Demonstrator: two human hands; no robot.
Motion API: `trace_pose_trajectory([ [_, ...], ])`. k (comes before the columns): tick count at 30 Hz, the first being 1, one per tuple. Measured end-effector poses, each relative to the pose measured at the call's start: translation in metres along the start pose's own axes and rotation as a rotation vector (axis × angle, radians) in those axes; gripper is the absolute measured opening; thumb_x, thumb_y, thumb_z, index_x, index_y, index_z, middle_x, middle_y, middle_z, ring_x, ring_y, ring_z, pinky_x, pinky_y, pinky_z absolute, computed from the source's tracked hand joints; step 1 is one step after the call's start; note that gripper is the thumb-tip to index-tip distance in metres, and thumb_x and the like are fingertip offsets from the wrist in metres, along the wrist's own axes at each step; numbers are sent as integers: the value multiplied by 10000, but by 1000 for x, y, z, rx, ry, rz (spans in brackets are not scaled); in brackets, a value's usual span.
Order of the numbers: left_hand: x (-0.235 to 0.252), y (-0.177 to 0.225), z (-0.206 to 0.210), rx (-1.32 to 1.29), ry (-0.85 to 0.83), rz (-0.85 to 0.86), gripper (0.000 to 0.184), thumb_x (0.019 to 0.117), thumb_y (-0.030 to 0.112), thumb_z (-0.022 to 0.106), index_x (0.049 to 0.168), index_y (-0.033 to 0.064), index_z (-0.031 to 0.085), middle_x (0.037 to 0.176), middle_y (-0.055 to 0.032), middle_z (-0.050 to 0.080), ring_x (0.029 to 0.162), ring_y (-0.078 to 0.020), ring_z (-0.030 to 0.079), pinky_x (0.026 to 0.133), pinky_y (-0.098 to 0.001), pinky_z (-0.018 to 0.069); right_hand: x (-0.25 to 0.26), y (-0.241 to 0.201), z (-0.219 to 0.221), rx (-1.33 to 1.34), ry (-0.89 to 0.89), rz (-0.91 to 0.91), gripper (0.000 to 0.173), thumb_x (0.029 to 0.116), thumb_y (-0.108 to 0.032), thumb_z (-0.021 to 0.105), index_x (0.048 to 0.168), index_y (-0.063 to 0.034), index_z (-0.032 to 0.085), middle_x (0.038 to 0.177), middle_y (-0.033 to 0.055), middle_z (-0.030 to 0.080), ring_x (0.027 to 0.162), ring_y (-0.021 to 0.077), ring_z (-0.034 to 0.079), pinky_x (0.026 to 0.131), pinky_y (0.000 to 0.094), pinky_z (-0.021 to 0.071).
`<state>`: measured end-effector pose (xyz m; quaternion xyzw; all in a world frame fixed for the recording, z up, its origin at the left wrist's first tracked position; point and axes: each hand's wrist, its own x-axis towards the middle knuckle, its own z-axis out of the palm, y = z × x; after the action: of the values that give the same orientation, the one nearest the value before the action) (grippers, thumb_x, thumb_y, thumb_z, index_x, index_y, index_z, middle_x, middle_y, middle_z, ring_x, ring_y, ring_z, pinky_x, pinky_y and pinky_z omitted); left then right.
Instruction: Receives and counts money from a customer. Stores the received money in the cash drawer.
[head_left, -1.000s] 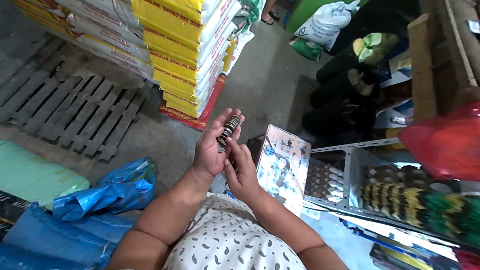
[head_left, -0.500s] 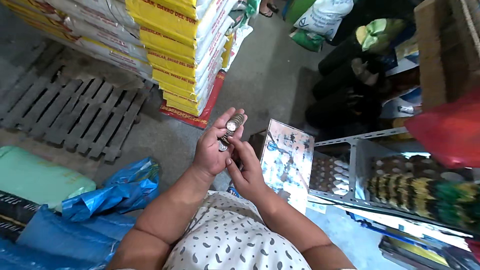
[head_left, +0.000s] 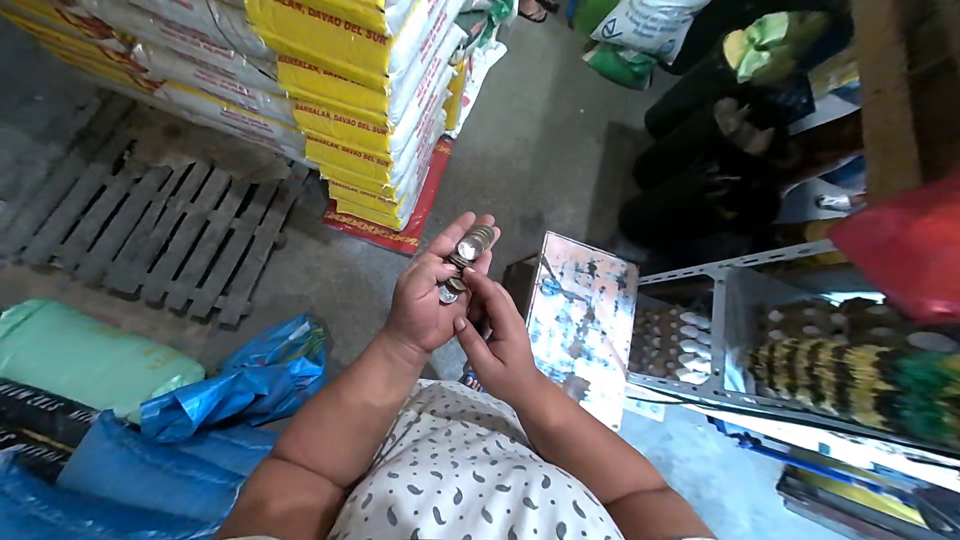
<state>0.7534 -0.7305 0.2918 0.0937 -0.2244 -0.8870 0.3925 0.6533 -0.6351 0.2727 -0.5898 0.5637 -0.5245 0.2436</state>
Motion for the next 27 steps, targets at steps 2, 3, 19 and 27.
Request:
trace_pose_trajectory([
  [2, 0, 0, 1, 18, -3, 2, 580, 978, 68, 264, 1546, 59, 380, 1571, -156, 423, 1381, -231, 505, 1112, -326, 450, 0, 0, -1, 10, 4, 1, 500, 1021, -194, 545, 1492, -46, 470, 1011, 74, 600, 785, 45, 559, 706, 197, 511],
  [3, 0, 0, 2, 24, -2, 5, 580, 977, 63, 267, 1545, 58, 382, 1572, -156, 424, 1384, -233, 504, 1116, -331, 447, 0, 0, -1, 11, 4, 1, 501, 1021, -194, 546, 1494, -45, 469, 1019, 78, 602, 789, 45, 561, 710, 197, 512],
  [19, -4, 3, 0, 45, -49, 35, 540, 1000, 99, 302, 1522, 35, 421, 1563, -163, 442, 1399, -256, 491, 1143, -364, 429, -2, -3, 2, -59, -8, -50, 479, 1026, -205, 529, 1470, -29, 494, 951, 64, 576, 773, 47, 535, 699, 185, 490],
  [27, -13, 6, -8, -58, -118, 33, 530, 979, 56, 370, 1493, 65, 496, 1546, -143, 481, 1375, -255, 529, 1121, -349, 460, -6, -5, 9, -111, -8, -135, 419, 1047, -237, 514, 1389, 4, 538, 928, 91, 571, 734, 53, 532, 665, 178, 489],
])
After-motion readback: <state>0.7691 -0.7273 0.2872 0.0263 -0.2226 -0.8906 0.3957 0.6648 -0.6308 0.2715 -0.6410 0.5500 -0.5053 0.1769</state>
